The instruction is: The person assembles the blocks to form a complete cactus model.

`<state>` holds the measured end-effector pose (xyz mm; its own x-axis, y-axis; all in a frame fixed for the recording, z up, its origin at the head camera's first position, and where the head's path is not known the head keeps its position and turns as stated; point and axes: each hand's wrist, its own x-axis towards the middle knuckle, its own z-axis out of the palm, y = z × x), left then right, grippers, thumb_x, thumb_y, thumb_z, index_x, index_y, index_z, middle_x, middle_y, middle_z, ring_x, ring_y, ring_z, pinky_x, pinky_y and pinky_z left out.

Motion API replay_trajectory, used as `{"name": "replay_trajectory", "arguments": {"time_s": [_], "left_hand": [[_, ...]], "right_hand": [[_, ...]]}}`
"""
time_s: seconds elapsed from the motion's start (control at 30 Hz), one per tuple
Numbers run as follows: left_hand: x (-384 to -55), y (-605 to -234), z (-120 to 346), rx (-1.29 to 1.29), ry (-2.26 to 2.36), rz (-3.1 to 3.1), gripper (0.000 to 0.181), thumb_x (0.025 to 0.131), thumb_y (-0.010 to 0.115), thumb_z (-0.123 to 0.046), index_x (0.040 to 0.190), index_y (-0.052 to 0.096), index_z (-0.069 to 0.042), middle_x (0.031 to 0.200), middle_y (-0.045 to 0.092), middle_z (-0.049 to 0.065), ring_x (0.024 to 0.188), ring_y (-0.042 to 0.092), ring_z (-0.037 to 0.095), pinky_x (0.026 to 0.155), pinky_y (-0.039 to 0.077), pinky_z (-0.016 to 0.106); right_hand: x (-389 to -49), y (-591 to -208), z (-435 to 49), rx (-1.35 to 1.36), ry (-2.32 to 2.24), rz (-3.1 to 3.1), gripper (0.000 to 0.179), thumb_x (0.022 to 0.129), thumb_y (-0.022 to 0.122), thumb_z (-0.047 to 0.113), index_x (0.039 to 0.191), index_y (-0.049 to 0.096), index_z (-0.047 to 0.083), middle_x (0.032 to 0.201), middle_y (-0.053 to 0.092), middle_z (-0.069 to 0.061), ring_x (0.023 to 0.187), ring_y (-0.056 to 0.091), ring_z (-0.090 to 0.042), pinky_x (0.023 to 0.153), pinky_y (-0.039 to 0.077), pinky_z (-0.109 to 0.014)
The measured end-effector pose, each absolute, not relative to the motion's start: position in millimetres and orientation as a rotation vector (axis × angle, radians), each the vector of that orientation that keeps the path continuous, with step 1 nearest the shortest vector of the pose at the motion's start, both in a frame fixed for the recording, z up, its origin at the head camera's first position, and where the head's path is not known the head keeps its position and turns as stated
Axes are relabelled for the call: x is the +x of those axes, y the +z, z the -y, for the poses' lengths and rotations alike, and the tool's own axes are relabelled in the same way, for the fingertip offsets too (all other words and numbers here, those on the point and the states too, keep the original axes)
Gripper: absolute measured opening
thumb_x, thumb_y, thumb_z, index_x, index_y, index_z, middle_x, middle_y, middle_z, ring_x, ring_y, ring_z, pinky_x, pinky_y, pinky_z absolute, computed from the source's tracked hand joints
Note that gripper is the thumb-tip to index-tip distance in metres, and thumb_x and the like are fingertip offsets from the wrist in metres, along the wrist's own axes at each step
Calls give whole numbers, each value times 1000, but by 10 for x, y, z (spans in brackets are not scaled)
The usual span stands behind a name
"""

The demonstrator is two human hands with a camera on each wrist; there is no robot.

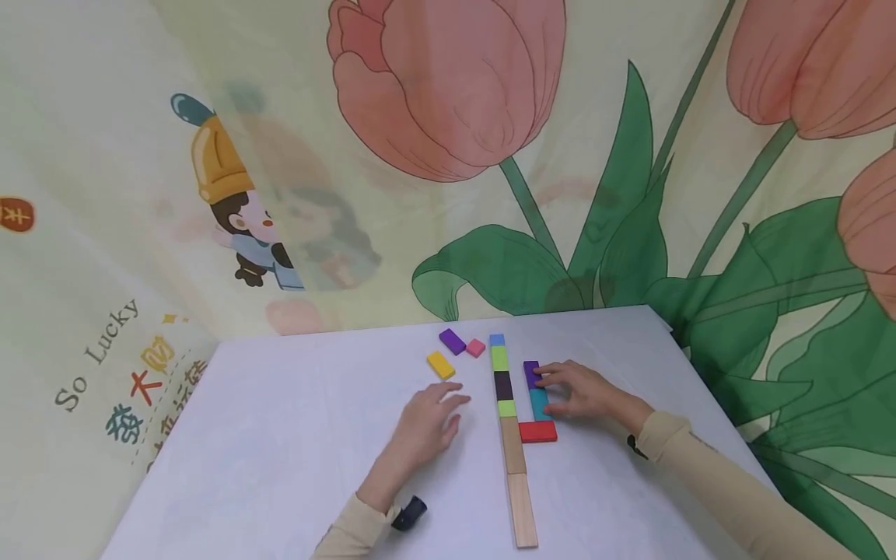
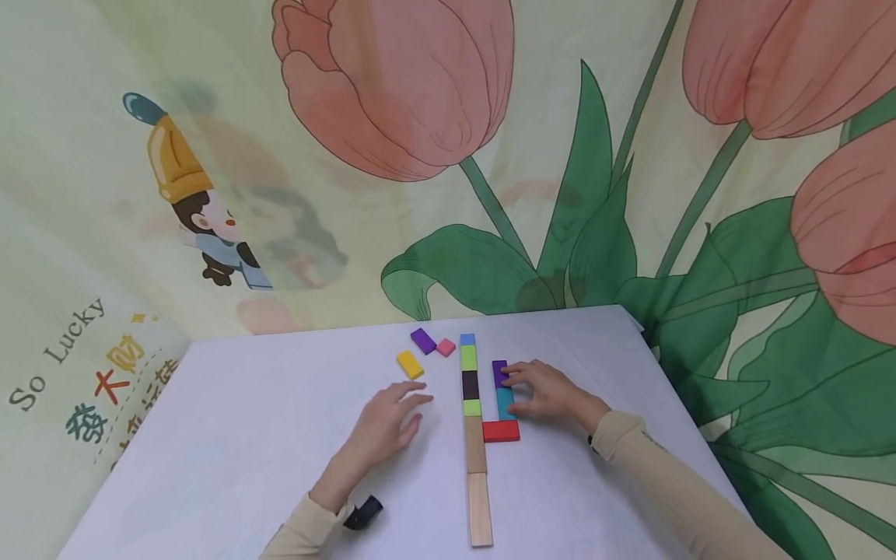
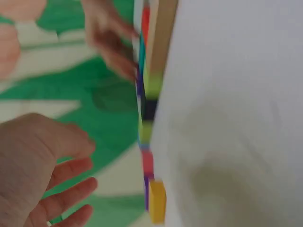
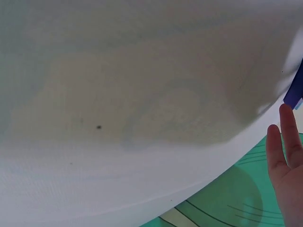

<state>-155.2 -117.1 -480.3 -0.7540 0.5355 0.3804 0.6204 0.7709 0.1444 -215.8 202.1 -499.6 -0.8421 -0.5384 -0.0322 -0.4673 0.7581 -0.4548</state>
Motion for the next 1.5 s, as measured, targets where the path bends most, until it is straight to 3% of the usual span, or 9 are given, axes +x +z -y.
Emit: {"name": "replay_trajectory", "arguments": {"time_s": [0.2, 0.4, 0.67, 0.9, 1.17, 1.5], "left_hand": [[-2145, -4922, 1354, -632, -386, 2857, 41, 84, 66, 2, 121, 66, -15, 132, 59, 6, 121, 56, 26, 95, 51, 42], [-2354, -5049, 1320, -607, -457, 2967, 42, 86, 56, 8, 120, 67, -13, 133, 58, 11, 122, 54, 32, 96, 50, 49], [-2432, -5008, 1265, -571, -431, 2969, 21, 85, 70, -9, 106, 72, -14, 112, 63, 8, 99, 56, 25, 87, 49, 39], [-2334, -4948, 1190, -699, -414, 2977, 27, 74, 79, -29, 96, 72, -15, 87, 67, -1, 82, 53, 16, 77, 41, 34], [-2170, -4895, 971, -857, -499, 2990, 29, 73, 81, -32, 95, 71, -17, 85, 66, -4, 77, 51, 10, 73, 41, 26], [-2139, -4933, 839, -875, -471, 3029, 29, 75, 80, -31, 97, 70, -17, 84, 63, -5, 77, 50, 10, 75, 43, 25]], "right_hand": [[-2143, -5009, -2023, -830, -614, -2791, 53, 78, 78, 43, 122, 68, 15, 139, 56, -8, 129, 50, -34, 102, 45, -56], [-2163, -4974, -2019, -874, -602, -2775, 51, 77, 79, 41, 120, 70, 14, 138, 57, -7, 127, 52, -33, 102, 45, -54], [-2181, -4923, -2020, -823, -604, -2771, 52, 76, 80, 41, 119, 70, 14, 138, 57, -7, 127, 51, -33, 102, 46, -54], [-2191, -4915, -2033, -819, -589, -2782, 53, 76, 80, 42, 120, 70, 14, 138, 56, -8, 128, 50, -34, 103, 45, -55], [-2171, -4931, -2026, -786, -610, -2779, 54, 76, 80, 42, 121, 69, 15, 139, 56, -8, 129, 50, -34, 102, 45, -55], [-2176, -4945, -2004, -762, -614, -2767, 52, 77, 80, 42, 122, 69, 17, 141, 54, -6, 132, 48, -35, 103, 43, -56]]}}
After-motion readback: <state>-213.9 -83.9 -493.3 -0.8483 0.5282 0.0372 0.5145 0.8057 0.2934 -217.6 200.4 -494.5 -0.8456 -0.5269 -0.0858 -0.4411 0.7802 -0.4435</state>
